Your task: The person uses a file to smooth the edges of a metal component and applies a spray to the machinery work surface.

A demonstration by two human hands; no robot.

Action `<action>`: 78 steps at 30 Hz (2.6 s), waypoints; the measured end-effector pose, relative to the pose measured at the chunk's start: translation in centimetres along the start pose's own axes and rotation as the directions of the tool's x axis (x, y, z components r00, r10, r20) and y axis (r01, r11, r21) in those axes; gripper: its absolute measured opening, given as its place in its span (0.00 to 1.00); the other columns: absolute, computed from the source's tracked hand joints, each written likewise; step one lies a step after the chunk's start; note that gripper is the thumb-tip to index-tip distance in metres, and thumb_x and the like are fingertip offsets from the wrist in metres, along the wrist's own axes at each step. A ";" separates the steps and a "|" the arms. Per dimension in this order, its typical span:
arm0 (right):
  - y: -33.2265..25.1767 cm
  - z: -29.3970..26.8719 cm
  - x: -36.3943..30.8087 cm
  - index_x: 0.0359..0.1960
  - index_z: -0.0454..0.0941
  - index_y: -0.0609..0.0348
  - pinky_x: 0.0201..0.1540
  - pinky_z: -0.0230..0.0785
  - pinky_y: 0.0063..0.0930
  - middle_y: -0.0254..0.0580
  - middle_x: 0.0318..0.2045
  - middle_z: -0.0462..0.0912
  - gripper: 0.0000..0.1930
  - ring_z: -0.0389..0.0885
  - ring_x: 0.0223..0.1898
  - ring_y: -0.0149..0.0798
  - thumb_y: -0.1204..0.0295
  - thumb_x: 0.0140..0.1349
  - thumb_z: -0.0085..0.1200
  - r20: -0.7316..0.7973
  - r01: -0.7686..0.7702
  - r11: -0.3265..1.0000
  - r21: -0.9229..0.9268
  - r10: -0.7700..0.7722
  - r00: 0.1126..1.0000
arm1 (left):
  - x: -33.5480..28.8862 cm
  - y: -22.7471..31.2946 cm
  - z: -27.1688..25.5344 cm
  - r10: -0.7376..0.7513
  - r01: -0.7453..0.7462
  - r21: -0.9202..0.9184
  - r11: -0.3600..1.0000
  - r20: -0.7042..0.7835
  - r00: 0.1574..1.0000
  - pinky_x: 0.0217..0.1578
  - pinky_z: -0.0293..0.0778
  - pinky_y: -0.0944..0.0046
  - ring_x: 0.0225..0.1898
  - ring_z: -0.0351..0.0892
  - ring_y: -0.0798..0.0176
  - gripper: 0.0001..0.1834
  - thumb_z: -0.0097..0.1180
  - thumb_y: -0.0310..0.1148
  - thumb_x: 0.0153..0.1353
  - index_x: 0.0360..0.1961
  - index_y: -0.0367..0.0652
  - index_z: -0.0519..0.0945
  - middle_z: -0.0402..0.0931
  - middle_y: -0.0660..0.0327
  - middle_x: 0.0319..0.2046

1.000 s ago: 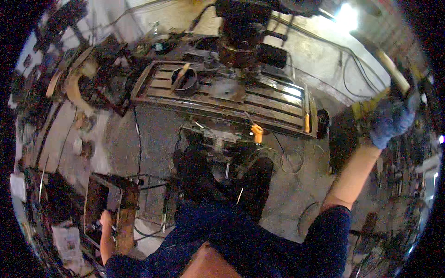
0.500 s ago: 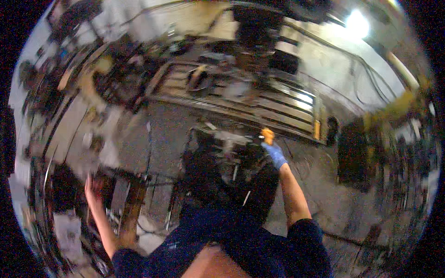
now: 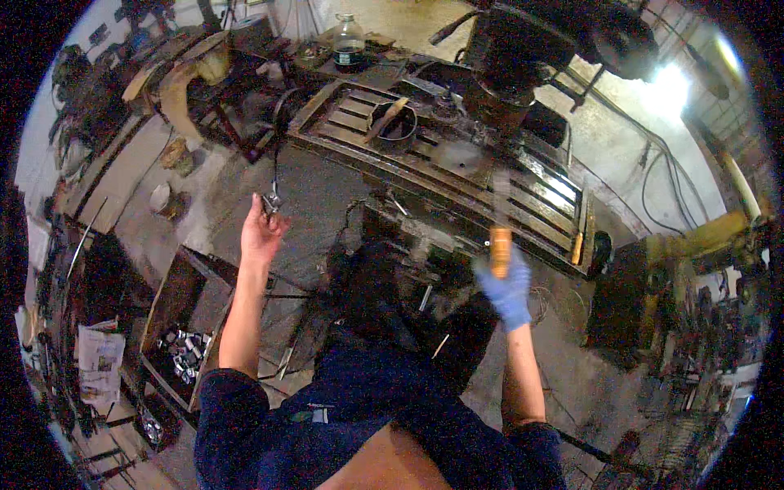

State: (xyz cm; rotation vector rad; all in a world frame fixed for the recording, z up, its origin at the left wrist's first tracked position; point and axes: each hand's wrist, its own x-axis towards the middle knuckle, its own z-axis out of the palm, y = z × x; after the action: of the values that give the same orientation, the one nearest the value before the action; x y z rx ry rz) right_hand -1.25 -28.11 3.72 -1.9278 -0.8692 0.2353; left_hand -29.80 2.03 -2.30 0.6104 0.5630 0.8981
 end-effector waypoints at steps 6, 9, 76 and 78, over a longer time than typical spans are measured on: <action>-8.1 10.0 0.6 0.28 0.78 0.60 0.33 0.71 0.40 0.52 0.23 0.79 0.30 0.79 0.28 0.50 0.41 0.50 0.45 0.716 0.430 0.730 -0.531 0.115 0.689 | 2.2 -4.4 -0.2 -0.067 0.064 -0.146 0.987 -0.018 0.998 0.33 0.66 0.63 0.19 0.62 0.70 0.17 0.56 0.49 0.54 0.21 0.50 0.69 0.64 0.70 0.16; -9.2 12.5 0.6 0.23 0.79 0.60 0.35 0.70 0.41 0.53 0.24 0.79 0.31 0.79 0.28 0.52 0.40 0.50 0.43 0.801 0.457 0.755 -0.470 0.148 0.580 | 2.0 -4.5 -0.1 -0.024 0.009 -0.108 0.994 -0.135 0.991 0.29 0.68 0.63 0.21 0.64 0.69 0.15 0.57 0.46 0.54 0.24 0.47 0.72 0.65 0.69 0.17; -0.8 -3.7 3.7 0.25 0.79 0.61 0.35 0.69 0.41 0.58 0.23 0.77 0.32 0.77 0.28 0.54 0.39 0.48 0.45 0.632 0.219 0.805 -0.551 0.231 0.740 | 4.2 -10.3 16.8 -0.289 -0.572 0.801 0.176 0.597 0.748 0.36 0.72 0.59 0.35 0.79 0.53 0.24 0.50 0.22 0.43 0.46 0.35 0.68 0.77 0.48 0.31; -1.9 -4.6 4.4 0.25 0.79 0.62 0.35 0.69 0.42 0.58 0.23 0.78 0.32 0.77 0.28 0.54 0.39 0.47 0.45 0.600 0.187 0.807 -0.560 0.240 0.763 | 3.7 -9.7 18.7 -0.297 -0.705 0.708 -0.034 0.667 0.684 0.39 0.71 0.56 0.37 0.77 0.47 0.25 0.52 0.23 0.42 0.47 0.36 0.68 0.76 0.44 0.34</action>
State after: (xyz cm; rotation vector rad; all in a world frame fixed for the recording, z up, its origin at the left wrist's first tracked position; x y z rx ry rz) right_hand 3.33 -27.87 8.52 -2.4962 -1.5180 0.7707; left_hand -10.05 -4.10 3.26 2.4799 0.2870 0.2752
